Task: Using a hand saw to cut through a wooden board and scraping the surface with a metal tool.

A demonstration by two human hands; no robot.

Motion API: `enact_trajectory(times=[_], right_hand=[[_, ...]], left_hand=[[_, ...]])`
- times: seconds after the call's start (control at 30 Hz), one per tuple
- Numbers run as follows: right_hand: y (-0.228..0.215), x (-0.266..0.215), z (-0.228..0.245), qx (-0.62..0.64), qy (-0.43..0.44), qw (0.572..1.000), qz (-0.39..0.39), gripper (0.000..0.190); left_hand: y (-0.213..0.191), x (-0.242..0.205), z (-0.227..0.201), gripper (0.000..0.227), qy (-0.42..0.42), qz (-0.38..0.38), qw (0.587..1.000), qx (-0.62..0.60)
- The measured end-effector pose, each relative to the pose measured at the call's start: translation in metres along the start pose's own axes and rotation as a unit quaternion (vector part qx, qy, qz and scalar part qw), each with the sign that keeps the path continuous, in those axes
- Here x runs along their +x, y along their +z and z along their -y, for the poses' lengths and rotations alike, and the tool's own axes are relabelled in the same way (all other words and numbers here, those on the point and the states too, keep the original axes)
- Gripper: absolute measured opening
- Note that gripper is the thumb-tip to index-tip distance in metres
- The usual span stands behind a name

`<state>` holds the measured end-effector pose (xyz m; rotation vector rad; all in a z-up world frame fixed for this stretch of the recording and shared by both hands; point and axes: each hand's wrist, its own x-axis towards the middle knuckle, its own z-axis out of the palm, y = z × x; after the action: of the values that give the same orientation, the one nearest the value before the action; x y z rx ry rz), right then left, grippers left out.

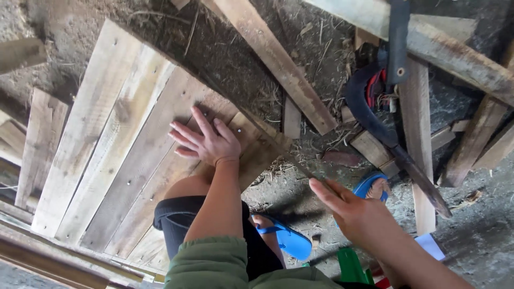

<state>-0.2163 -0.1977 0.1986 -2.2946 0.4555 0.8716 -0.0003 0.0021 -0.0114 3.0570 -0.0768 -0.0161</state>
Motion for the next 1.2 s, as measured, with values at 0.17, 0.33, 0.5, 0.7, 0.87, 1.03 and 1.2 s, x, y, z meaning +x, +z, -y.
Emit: enact_trajectory(times=[0.17, 0.33, 0.5, 0.7, 0.87, 1.03, 1.2], right_hand=[[-0.01, 0.036, 0.015, -0.04, -0.069, 0.994, -0.073, 0.077], [0.007, 0.01, -0.011, -0.024, -0.067, 0.995, -0.069, 0.074], [-0.016, 0.05, 0.011, 0.009, -0.056, 0.998, -0.016, 0.072], [0.012, -0.003, -0.017, -0.09, -0.051, 0.994, -0.041, 0.082], [-0.002, 0.033, 0.005, -0.056, -0.061, 0.996, -0.012, 0.09], [0.015, 0.006, -0.012, -0.146, -0.036, 0.988, 0.036, 0.074], [0.007, 0.003, -0.017, -0.101, -0.064, 0.992, -0.029, 0.086]], left_hand=[[-0.004, -0.003, 0.0, 0.063, 0.007, -0.012, 1.0, -0.012], [-0.003, -0.001, 0.001, 0.062, 0.006, 0.003, 1.0, -0.024], [0.011, 0.0, 0.007, 0.06, 0.016, -0.032, 0.998, 0.047], [-0.001, 0.0, -0.001, 0.062, 0.005, 0.008, 1.0, 0.001], [-0.004, -0.006, 0.002, 0.063, 0.005, 0.005, 1.0, -0.004], [-0.003, -0.002, 0.004, 0.066, 0.005, 0.004, 1.0, -0.002], [0.001, -0.001, -0.001, 0.063, 0.005, -0.016, 1.0, -0.008]])
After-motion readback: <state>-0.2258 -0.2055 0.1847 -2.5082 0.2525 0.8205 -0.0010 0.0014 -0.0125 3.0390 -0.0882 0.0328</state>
